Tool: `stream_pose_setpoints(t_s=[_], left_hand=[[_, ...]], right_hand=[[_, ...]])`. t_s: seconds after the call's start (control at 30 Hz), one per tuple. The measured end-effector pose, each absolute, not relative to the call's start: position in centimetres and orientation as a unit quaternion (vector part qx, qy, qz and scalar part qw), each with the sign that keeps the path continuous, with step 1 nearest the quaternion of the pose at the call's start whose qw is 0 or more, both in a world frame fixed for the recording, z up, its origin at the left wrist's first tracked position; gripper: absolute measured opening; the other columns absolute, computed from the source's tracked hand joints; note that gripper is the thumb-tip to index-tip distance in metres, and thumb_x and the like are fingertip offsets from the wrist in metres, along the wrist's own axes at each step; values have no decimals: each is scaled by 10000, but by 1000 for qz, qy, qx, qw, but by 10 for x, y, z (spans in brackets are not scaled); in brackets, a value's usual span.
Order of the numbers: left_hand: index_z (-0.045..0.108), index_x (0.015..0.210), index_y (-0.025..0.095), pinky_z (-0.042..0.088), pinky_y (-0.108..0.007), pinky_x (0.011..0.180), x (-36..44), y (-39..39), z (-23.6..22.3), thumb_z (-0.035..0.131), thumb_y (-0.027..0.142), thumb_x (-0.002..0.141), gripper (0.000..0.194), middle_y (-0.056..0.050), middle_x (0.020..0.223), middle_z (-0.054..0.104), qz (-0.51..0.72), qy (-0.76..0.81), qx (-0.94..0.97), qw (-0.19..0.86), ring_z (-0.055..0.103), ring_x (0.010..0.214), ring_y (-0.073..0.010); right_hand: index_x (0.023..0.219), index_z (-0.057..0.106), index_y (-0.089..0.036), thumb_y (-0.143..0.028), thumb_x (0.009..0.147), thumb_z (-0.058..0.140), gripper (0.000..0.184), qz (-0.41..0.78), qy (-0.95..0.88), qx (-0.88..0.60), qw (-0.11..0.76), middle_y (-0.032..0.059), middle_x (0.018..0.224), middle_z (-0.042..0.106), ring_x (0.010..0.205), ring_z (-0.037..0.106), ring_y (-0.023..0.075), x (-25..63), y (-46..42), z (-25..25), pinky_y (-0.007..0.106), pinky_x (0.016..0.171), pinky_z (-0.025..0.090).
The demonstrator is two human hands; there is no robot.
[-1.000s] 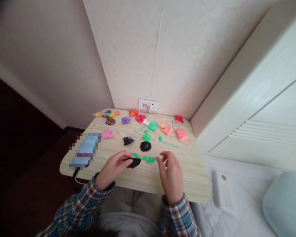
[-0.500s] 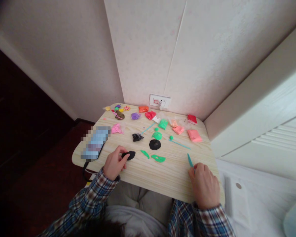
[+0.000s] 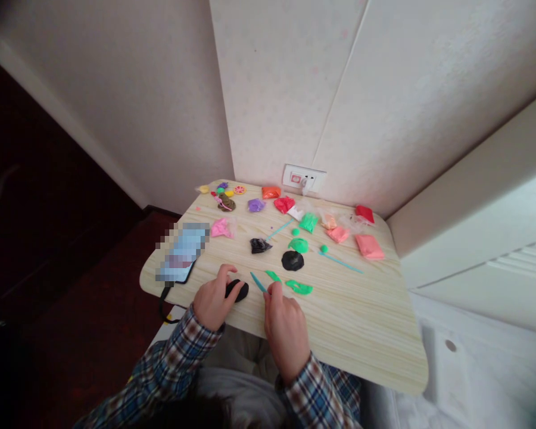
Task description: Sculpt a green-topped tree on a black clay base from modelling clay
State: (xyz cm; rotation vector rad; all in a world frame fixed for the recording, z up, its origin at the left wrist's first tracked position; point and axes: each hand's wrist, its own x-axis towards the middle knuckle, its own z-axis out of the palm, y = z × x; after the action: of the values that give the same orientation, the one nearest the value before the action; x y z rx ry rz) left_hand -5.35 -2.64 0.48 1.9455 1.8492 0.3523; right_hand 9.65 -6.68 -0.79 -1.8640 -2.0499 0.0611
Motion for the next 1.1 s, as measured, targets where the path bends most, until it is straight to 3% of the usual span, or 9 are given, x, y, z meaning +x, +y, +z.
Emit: stream_pose_setpoints(t_s=[0.13,0.3,0.63,0.83,0.97,1.1], left_hand=[[482,1016,201,437,-289,670,-59,-32,11,403,190,901,140,-49,863,701,147,625,725,251,676,820,-220],[456,975,208,424,-252,600,-57,-25,2,463,198,874,101,23,666,652,253,618,683,295,658,681,-176],[518,1055,167,419,-292,577,-55,-27,-6,474,357,896,251,-76,831,629,185,685,694,123,620,777,-236],[562,1004,126,455,-344,686,-70,-41,-10,469,294,896,221,-110,866,629,242,612,753,-8,549,843,-252],[563,1128,112,438,-378,787,-73,-52,-8,480,240,888,285,-137,1085,640,256,541,800,-30,527,914,-250],[539,1230,134,397,-387,779,-73,-58,-11,470,261,902,358,-106,1221,628,219,517,827,-34,535,1004,-259]], right_hand=[[794,481,-192,-244,980,219,326,-28,-751,-641,158,10,483,566,445,575,180,88,-68,-5,275,451,280],[802,505,-180,-234,975,237,324,-22,-745,-638,193,2,484,552,453,569,166,87,-67,-1,263,470,300],[764,509,-184,-193,958,270,308,-44,-779,-599,179,-6,475,549,444,550,151,85,-54,-4,263,494,278],[755,491,-189,-135,931,297,267,-40,-803,-568,174,-15,482,548,460,534,145,81,-51,-6,274,515,267],[786,499,-182,-89,888,342,209,-29,-815,-558,152,-13,504,579,502,552,148,79,-50,-7,281,552,286],[776,500,-183,-54,834,380,185,-18,-824,-552,125,-7,509,592,497,544,151,78,-49,-7,289,572,292]])
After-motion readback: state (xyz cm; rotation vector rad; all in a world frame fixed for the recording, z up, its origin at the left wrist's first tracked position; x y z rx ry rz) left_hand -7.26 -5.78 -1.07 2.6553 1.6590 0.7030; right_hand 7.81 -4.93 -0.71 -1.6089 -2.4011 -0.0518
